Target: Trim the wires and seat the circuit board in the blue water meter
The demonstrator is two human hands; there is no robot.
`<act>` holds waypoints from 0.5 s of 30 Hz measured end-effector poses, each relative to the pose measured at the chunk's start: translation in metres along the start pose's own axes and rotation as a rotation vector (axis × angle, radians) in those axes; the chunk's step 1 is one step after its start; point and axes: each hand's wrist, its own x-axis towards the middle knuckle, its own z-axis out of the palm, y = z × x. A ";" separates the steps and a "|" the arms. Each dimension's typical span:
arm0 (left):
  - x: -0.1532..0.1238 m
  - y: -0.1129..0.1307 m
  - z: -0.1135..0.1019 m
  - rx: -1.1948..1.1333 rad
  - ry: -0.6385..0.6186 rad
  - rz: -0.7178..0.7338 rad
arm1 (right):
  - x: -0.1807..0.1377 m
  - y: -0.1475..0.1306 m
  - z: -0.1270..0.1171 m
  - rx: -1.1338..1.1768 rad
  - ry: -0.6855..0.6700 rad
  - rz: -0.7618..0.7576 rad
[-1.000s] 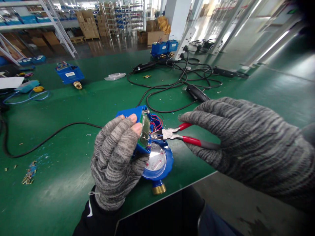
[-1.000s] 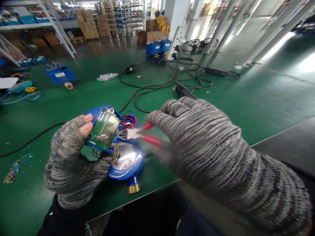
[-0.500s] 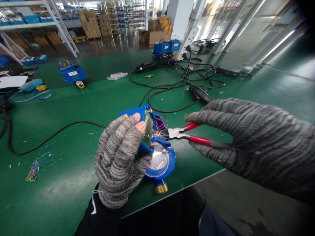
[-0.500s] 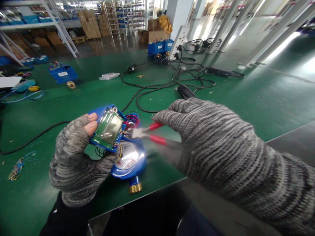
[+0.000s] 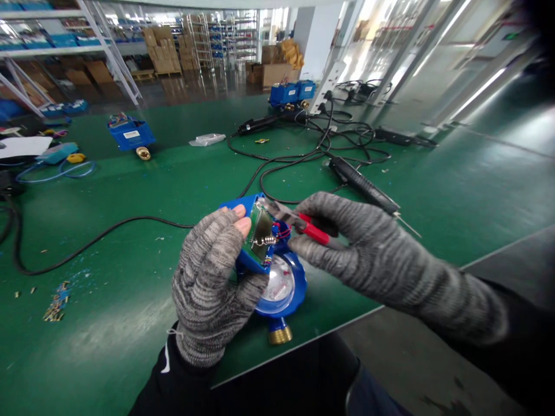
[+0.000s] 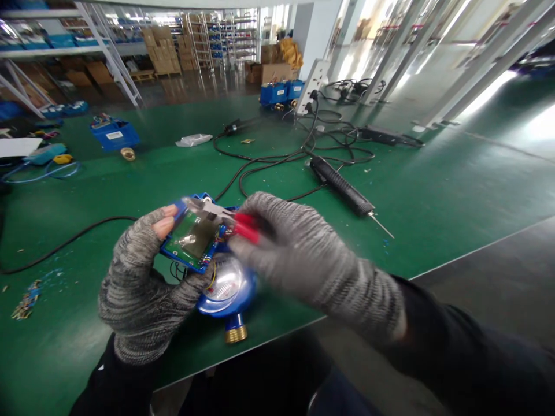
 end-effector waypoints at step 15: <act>-0.002 -0.006 0.001 0.025 0.042 0.012 | 0.020 0.001 0.027 0.466 -0.118 0.155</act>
